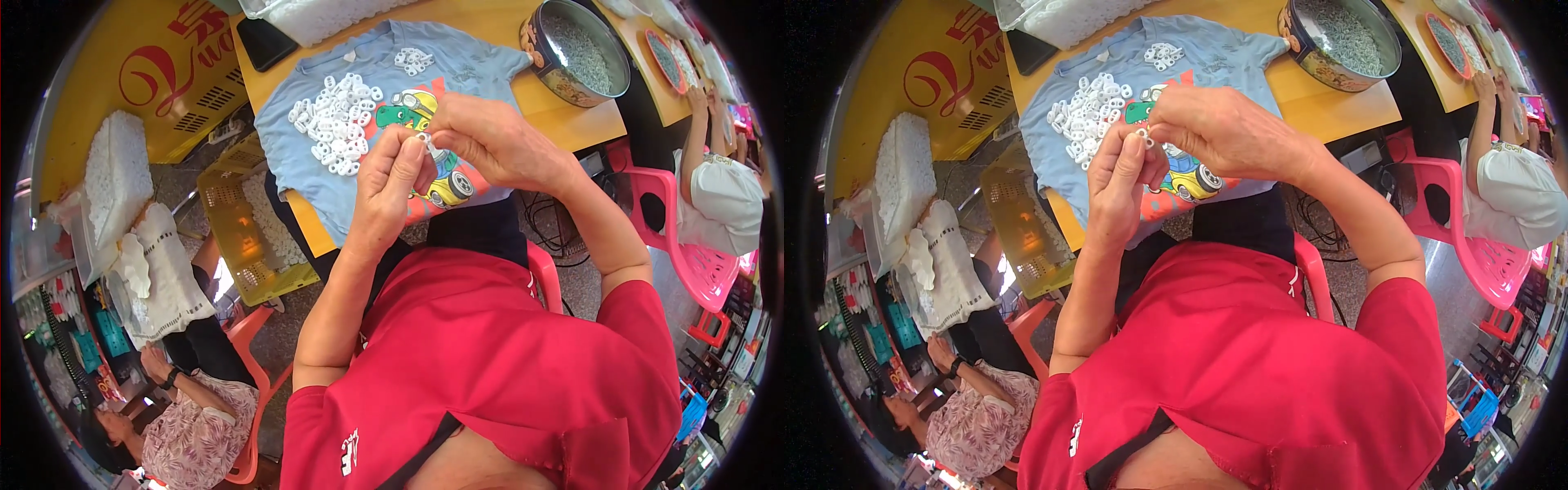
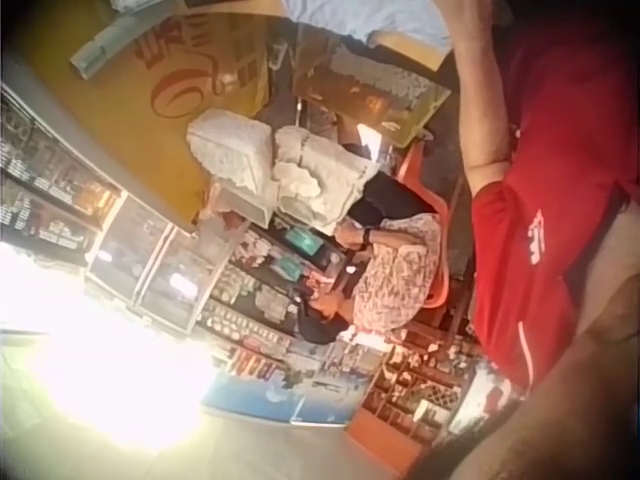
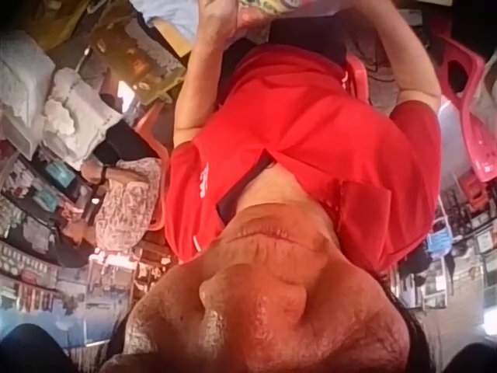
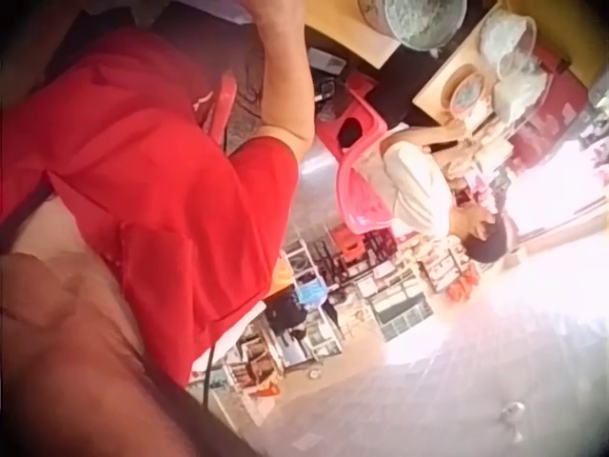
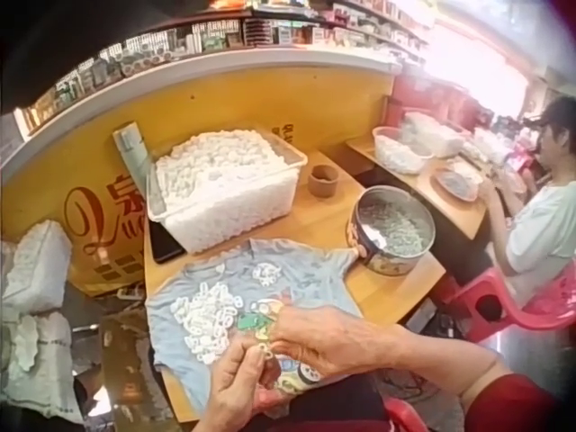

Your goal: Attaching small white plastic rings to colorful character-shaped tags at a manual workstation.

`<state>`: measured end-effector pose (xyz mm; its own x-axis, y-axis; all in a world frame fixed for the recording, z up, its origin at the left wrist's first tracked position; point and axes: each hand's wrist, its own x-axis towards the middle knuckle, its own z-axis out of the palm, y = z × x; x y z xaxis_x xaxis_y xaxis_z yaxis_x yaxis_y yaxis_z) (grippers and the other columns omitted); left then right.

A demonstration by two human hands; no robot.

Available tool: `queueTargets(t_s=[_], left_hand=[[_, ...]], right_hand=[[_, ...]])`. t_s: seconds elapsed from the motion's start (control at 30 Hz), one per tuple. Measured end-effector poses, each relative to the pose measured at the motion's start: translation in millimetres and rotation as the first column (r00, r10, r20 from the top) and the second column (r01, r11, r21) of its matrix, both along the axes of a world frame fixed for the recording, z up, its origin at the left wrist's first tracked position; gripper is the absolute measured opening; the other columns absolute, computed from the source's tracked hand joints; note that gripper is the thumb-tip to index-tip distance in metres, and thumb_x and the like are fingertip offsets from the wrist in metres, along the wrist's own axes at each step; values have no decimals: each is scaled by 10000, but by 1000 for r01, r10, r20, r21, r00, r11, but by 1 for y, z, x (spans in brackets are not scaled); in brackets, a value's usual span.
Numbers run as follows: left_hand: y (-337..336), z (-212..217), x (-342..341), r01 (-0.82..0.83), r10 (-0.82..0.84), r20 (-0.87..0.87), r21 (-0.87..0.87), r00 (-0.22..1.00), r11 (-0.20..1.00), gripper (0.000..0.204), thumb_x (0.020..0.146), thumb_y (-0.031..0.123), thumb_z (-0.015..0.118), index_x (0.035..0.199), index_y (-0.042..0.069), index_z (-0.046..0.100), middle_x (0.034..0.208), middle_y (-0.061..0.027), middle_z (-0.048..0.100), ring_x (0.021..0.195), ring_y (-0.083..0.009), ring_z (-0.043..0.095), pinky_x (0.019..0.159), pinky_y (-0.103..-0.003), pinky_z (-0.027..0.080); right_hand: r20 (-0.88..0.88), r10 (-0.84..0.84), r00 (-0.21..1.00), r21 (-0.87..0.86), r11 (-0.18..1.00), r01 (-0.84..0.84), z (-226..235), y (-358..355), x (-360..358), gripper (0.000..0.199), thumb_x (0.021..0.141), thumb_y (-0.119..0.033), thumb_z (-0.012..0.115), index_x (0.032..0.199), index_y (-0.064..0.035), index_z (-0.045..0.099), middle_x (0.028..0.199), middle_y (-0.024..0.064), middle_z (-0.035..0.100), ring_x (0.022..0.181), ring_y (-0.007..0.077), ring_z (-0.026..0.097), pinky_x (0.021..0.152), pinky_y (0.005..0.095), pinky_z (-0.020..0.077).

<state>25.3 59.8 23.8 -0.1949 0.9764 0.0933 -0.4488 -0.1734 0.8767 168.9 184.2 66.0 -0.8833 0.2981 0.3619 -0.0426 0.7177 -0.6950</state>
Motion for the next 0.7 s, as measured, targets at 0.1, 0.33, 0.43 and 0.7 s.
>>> queueTargets(t_s=[0.1, 0.33, 0.43, 0.7], left_hand=[[-8, 0, 1, 34, -34, -30, -1, 999, 999, 191, 1041, 184, 455, 933, 40, 518, 713, 22, 470, 619, -59, 409, 570, -222, 359], [-27, 2, 22, -161, 181, -437, 81, 881, 984, 134, 999, 100, 518, 922, 3, 569, 698, -22, 505, 593, -90, 458, 541, -257, 377], [-28, -3, 26, -195, 252, -553, 161, 794, 968, 92, 982, 62, 522, 926, 3, 567, 694, -47, 493, 583, -121, 447, 539, -264, 374], [-23, -21, 2, -71, 51, -258, -67, 965, 995, 200, 1030, 166, 480, 907, 21, 543, 666, 21, 469, 601, -58, 424, 547, -232, 359]], right_hand=[[37, 42, 998, 32, 999, -44, 9, -3, 4, 126, 941, -117, 569, 903, 1, 544, 800, 139, 524, 748, 336, 534, 639, 400, 432], [54, 131, 990, -144, 982, -122, 13, -19, 17, 133, 940, -99, 549, 862, 3, 511, 768, 131, 480, 698, 327, 496, 619, 381, 409], [88, 126, 988, -176, 978, -109, 2, -22, 20, 140, 941, -95, 546, 859, 10, 501, 758, 133, 471, 689, 330, 488, 625, 381, 408], [73, 35, 997, -150, 988, -23, -19, -23, 1, 185, 973, -154, 534, 890, 10, 511, 791, 141, 498, 733, 352, 502, 652, 399, 415]])
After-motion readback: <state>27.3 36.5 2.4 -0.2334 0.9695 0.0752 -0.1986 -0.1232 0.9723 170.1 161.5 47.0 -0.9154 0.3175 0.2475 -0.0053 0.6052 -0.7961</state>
